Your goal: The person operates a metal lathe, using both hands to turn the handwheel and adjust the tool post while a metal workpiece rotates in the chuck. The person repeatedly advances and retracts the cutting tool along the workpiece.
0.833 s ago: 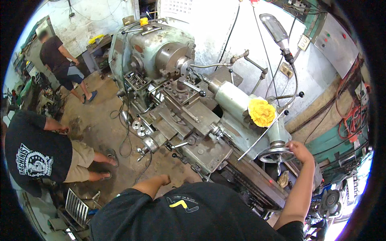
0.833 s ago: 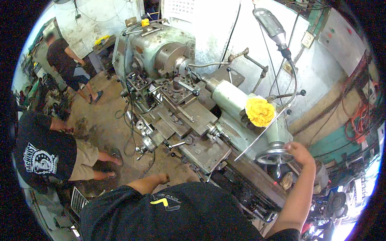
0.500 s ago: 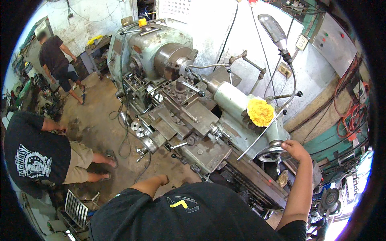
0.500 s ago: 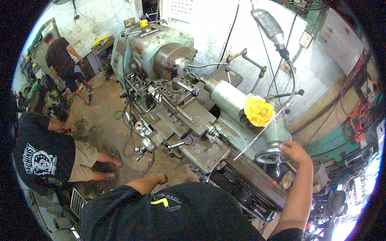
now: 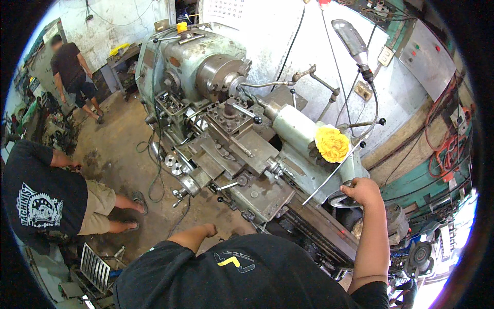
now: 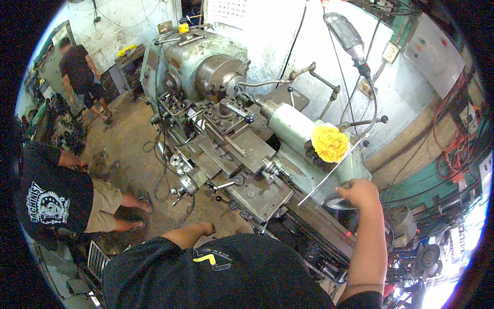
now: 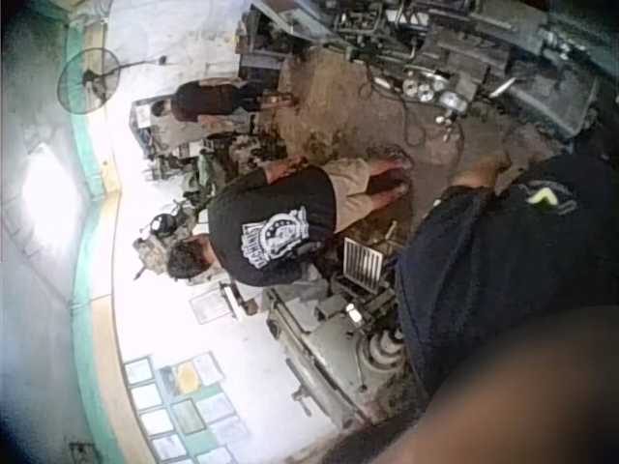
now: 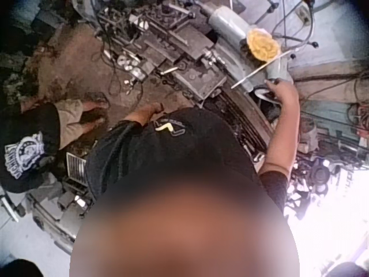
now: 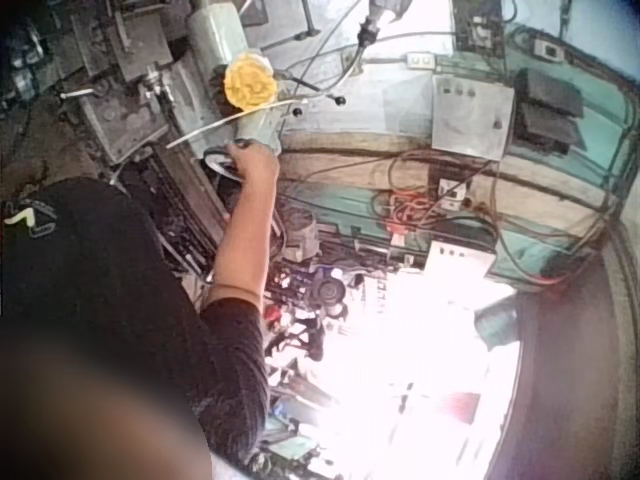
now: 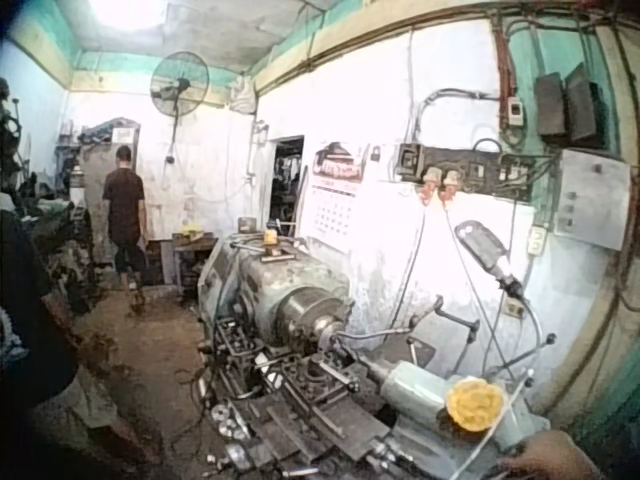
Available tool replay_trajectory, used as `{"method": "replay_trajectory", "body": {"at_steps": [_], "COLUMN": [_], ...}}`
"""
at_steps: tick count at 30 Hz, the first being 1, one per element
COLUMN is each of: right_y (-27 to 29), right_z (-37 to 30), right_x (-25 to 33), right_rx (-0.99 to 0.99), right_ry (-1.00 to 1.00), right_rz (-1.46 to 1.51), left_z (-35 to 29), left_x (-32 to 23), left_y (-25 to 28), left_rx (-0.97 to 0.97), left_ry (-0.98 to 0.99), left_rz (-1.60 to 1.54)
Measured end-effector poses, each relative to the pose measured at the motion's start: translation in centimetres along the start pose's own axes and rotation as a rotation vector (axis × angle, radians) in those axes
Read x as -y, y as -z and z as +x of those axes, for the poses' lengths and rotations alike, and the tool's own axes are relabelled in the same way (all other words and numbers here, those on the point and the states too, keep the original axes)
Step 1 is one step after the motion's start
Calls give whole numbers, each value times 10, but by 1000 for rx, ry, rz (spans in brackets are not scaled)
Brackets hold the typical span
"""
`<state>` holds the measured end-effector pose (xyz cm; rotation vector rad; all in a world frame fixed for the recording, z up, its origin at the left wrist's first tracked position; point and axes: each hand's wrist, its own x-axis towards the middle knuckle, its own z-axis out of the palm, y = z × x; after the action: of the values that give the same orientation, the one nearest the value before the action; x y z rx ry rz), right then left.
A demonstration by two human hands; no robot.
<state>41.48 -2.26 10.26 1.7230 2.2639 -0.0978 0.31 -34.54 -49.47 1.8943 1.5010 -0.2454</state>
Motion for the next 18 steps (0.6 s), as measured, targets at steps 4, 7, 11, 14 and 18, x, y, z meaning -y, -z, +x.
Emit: {"method": "replay_trajectory", "body": {"at_steps": [4,7,11,14,18], "right_y": [-2,-4,-9,-10,-7], "right_z": [0,-2,-5,-7,-6], "right_x": [4,4,3,0,-1], "right_rx": [-4,-44,-152,-107,-55], "right_ry": [-7,10,73,109,99], "right_rz": [9,-26,-92,-36,1], "left_z": [-7,-11,-13,-12,-16], "left_x": [-4,-13,-15,-14,-25], "left_y": [5,15,13,12,24], "left_rx": [85,212,261,229,130], "left_ry": [206,333,284,159,369], "left_rz": [-214,-212,-140,-54,-327]}}
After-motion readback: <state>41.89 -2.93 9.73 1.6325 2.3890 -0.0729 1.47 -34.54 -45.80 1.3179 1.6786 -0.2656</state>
